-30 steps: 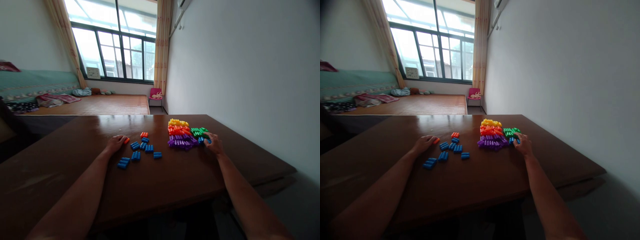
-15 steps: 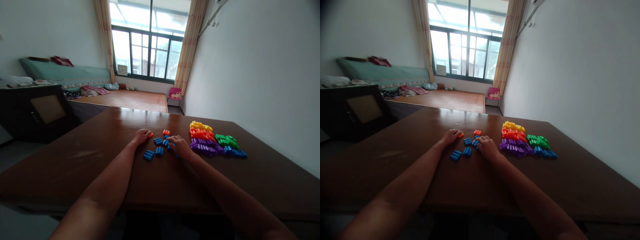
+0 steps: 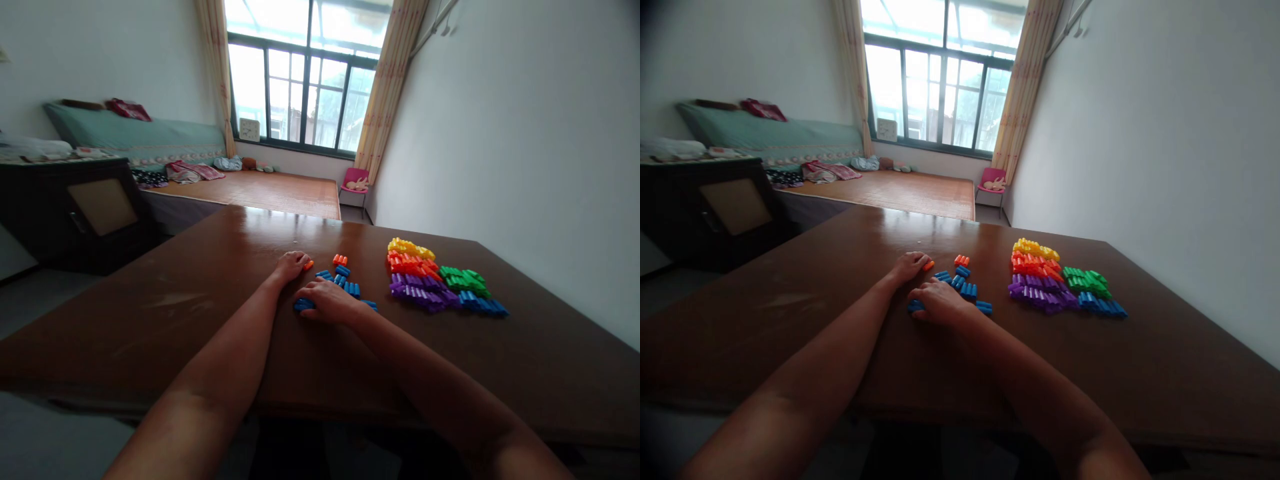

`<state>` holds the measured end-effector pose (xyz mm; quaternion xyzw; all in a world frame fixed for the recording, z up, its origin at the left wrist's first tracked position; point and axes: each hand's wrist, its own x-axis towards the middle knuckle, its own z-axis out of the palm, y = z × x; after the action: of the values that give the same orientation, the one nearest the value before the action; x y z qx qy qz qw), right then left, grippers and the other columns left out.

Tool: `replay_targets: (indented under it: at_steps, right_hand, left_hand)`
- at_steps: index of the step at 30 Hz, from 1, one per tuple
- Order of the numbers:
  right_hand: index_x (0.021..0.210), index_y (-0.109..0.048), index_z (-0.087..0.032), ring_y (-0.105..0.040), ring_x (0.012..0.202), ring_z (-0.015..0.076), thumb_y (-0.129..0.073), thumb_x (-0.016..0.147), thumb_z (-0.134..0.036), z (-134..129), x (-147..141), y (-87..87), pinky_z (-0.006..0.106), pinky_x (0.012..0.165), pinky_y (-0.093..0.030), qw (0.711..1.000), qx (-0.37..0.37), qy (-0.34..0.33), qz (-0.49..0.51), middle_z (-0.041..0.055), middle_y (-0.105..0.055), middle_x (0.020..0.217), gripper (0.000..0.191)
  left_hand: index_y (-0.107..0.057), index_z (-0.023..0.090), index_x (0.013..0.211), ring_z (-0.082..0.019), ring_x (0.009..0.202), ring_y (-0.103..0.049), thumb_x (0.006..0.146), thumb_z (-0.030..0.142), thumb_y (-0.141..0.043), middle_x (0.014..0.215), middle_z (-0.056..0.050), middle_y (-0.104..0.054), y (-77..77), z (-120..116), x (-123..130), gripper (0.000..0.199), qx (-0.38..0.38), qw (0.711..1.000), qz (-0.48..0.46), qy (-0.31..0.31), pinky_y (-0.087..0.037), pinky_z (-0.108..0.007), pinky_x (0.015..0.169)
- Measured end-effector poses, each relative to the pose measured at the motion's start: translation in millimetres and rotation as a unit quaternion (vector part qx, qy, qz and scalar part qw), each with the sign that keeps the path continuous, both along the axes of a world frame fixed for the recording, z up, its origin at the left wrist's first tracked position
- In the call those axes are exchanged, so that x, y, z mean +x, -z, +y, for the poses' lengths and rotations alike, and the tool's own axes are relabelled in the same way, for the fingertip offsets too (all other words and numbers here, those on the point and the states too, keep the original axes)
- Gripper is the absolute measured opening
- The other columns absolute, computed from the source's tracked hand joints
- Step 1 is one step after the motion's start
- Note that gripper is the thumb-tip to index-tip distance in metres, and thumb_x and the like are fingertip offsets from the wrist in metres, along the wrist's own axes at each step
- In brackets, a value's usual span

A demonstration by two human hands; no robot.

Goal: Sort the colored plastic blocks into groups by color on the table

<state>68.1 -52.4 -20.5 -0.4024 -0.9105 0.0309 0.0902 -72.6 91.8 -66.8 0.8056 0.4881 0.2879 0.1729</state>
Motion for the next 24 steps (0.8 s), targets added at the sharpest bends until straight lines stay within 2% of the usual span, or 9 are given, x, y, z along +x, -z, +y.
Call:
replay_targets:
  at_steps: [4, 6, 8, 10, 12, 15, 17, 20, 24]
  right_hand:
    - [0.115, -0.064, -0.019, -0.061, 0.093, 0.0219, -0.055, 0.087, -0.024, -1, 24, -6.5, 0.032, 0.086, -0.045, 0.99, 0.072, 0.092, 0.08, 0.0079, -0.071, 0.1, 0.03]
    - [0.116, -0.064, -0.019, -0.063, 0.087, 0.0195, -0.049, 0.09, -0.025, 1, 61, -10.7, 0.03, 0.083, -0.047, 0.966, 0.098, 0.181, 0.154, 0.0068, -0.071, 0.098, 0.031]
    - [0.117, -0.064, -0.02, -0.064, 0.08, 0.0185, -0.047, 0.091, -0.03, -2, 116, -13.7, 0.029, 0.078, -0.048, 0.927, 0.119, 0.272, 0.228, 0.0057, -0.071, 0.094, 0.033]
    - [0.115, -0.065, -0.02, -0.065, 0.079, 0.0201, -0.044, 0.091, -0.035, -13, 186, -12.4, 0.032, 0.078, -0.05, 0.877, 0.158, 0.349, 0.288, 0.0064, -0.072, 0.093, 0.036]
    - [0.112, -0.067, -0.017, -0.066, 0.085, 0.0233, -0.044, 0.089, -0.039, -31, 262, -3.5, 0.036, 0.081, -0.051, 0.8, 0.232, 0.443, 0.33, 0.0104, -0.072, 0.097, 0.039]
    - [0.111, -0.065, -0.012, -0.066, 0.082, 0.0238, -0.045, 0.083, -0.042, -65, 361, 24.7, 0.038, 0.078, -0.052, 0.68, 0.282, 0.558, 0.384, 0.0158, -0.071, 0.103, 0.046]
    - [0.104, -0.067, -0.01, -0.066, 0.082, 0.0252, -0.048, 0.079, -0.043, -82, 403, 46.7, 0.039, 0.076, -0.052, 0.623, 0.289, 0.614, 0.389, 0.0183, -0.071, 0.1, 0.046]
    - [0.093, -0.068, -0.012, -0.066, 0.077, 0.0258, -0.055, 0.072, -0.047, -92, 425, 68.5, 0.039, 0.072, -0.052, 0.592, 0.274, 0.652, 0.388, 0.0173, -0.072, 0.09, 0.043]
    - [0.079, -0.068, -0.016, -0.065, 0.071, 0.0232, -0.058, 0.07, -0.048, -87, 417, 70.5, 0.036, 0.069, -0.051, 0.617, 0.261, 0.659, 0.342, 0.0128, -0.072, 0.08, 0.034]
  left_hand:
    - [-0.076, 0.018, 0.091, -0.022, 0.084, -0.063, 0.089, 0.043, -0.042, 0.093, -0.008, -0.075, -1.4, 0, -1, 0.043, -0.009, 1.0, -0.001, 0.012, -0.043, -0.028, 0.071]
    - [-0.076, 0.019, 0.093, -0.023, 0.085, -0.064, 0.088, 0.046, -0.041, 0.095, -0.007, -0.075, -2.0, 2, -2, 0.044, -0.013, 1.0, 0.001, 0.011, -0.043, -0.028, 0.072]
    - [-0.076, 0.019, 0.096, -0.023, 0.086, -0.064, 0.088, 0.048, -0.041, 0.098, -0.007, -0.075, -3.1, 3, -2, 0.046, -0.019, 1.0, 0.01, 0.007, -0.044, -0.028, 0.072]
    - [-0.076, 0.02, 0.098, -0.023, 0.088, -0.065, 0.088, 0.05, -0.04, 0.1, -0.007, -0.075, -4.5, 3, -2, 0.048, -0.023, 1.0, 0.019, 0.003, -0.044, -0.028, 0.073]
    - [-0.076, 0.02, 0.099, -0.024, 0.09, -0.065, 0.088, 0.05, -0.04, 0.102, -0.006, -0.075, -5.6, 4, -2, 0.049, -0.024, 0.999, 0.026, 0.0, -0.044, -0.028, 0.074]
    - [-0.075, 0.019, 0.101, -0.024, 0.091, -0.065, 0.087, 0.051, -0.039, 0.103, -0.007, -0.075, -5.8, 6, -2, 0.05, -0.027, 0.999, 0.038, -0.006, -0.044, -0.028, 0.075]
    - [-0.075, 0.02, 0.101, -0.025, 0.093, -0.065, 0.087, 0.051, -0.039, 0.105, -0.007, -0.074, -5.5, 8, -2, 0.05, -0.029, 0.999, 0.039, -0.008, -0.044, -0.028, 0.076]
    - [-0.075, 0.021, 0.101, -0.025, 0.096, -0.064, 0.086, 0.052, -0.04, 0.107, -0.005, -0.074, -6.4, 7, -3, 0.05, -0.03, 0.999, 0.035, -0.006, -0.045, -0.028, 0.079]
    - [-0.075, 0.021, 0.102, -0.025, 0.097, -0.065, 0.085, 0.053, -0.041, 0.105, -0.005, -0.075, -9.4, 4, -3, 0.05, -0.028, 0.999, 0.043, -0.007, -0.046, -0.028, 0.078]
